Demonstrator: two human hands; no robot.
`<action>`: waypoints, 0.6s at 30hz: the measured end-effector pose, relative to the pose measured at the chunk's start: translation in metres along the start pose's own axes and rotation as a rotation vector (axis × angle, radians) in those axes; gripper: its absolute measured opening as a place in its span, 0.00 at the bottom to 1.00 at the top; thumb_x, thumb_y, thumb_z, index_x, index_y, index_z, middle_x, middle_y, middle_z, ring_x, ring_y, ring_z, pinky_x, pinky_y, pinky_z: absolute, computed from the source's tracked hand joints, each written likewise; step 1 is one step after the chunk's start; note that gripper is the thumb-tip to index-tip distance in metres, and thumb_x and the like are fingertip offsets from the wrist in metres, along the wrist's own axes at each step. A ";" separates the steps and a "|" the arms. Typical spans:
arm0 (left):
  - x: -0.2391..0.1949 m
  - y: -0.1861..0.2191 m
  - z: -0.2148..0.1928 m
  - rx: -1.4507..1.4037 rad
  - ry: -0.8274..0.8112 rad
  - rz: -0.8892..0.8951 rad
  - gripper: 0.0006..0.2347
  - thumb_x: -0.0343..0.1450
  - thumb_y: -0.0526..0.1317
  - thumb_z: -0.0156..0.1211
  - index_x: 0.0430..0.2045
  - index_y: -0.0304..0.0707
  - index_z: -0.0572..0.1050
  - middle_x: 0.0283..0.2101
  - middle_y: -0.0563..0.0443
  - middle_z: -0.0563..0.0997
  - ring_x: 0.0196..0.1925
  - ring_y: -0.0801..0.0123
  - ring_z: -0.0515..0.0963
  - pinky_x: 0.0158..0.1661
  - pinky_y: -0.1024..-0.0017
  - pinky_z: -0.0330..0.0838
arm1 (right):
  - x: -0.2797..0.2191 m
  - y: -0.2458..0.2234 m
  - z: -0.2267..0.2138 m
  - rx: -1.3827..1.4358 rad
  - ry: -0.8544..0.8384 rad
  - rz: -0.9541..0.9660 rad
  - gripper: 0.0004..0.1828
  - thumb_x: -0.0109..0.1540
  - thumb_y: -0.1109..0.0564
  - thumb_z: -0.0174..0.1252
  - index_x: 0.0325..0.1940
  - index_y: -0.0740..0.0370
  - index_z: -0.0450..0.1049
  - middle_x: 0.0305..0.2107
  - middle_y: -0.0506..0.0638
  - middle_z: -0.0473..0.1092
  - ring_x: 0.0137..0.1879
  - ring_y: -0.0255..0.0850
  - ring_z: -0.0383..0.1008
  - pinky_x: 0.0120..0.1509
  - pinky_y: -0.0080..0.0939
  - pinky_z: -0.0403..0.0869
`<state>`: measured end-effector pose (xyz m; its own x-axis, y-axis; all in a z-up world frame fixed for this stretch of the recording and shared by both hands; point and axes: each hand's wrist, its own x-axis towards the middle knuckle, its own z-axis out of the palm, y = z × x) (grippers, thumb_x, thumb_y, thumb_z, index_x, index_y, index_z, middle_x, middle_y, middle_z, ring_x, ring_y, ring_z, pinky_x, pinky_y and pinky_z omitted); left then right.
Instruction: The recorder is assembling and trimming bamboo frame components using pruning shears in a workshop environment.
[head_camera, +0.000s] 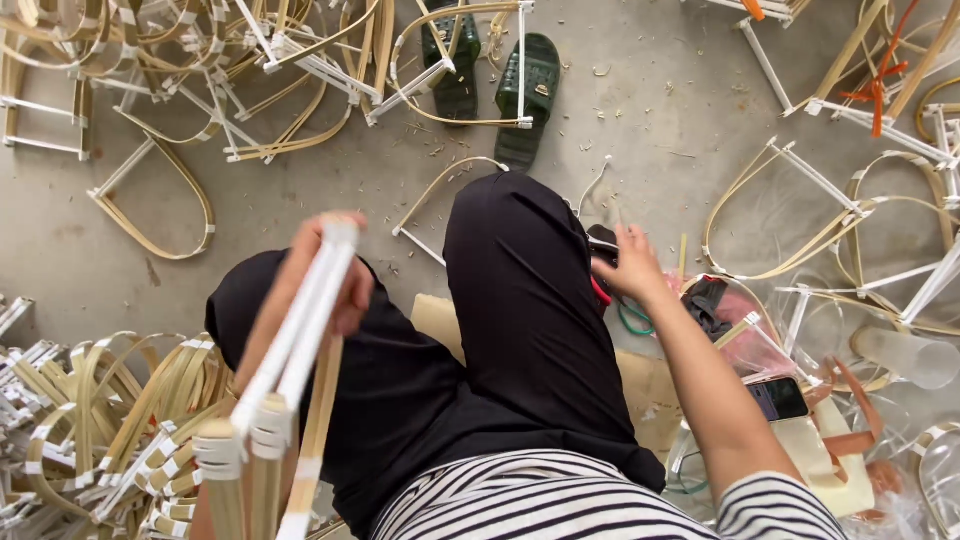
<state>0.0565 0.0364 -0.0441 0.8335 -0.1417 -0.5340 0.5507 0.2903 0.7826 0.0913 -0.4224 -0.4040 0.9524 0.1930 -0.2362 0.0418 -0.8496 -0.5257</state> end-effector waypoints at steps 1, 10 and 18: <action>-0.002 -0.011 0.007 0.006 0.001 -0.006 0.14 0.74 0.40 0.47 0.55 0.47 0.64 0.22 0.52 0.76 0.14 0.80 0.68 0.15 0.83 0.61 | -0.002 0.002 0.012 0.007 -0.002 0.005 0.48 0.59 0.36 0.66 0.73 0.64 0.59 0.65 0.67 0.57 0.70 0.61 0.60 0.72 0.56 0.63; 0.000 -0.068 0.042 0.083 -0.167 -0.170 0.12 0.78 0.37 0.46 0.54 0.34 0.70 0.26 0.59 0.70 0.19 0.83 0.66 0.21 0.82 0.63 | 0.017 0.017 0.033 -0.406 -0.432 0.282 0.46 0.57 0.32 0.63 0.71 0.58 0.60 0.63 0.65 0.65 0.69 0.60 0.65 0.74 0.68 0.59; -0.010 -0.057 0.050 0.293 -0.184 -0.104 0.20 0.79 0.42 0.45 0.69 0.43 0.65 0.27 0.55 0.75 0.21 0.82 0.72 0.22 0.82 0.70 | -0.060 -0.097 -0.146 0.884 -0.430 0.379 0.26 0.58 0.56 0.65 0.58 0.65 0.66 0.35 0.48 0.67 0.39 0.41 0.70 0.42 0.44 0.72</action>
<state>0.0190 -0.0260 -0.0670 0.7518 -0.3316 -0.5700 0.6001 -0.0142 0.7998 0.0745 -0.4236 -0.2193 0.6624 0.2947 -0.6887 -0.6363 -0.2640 -0.7249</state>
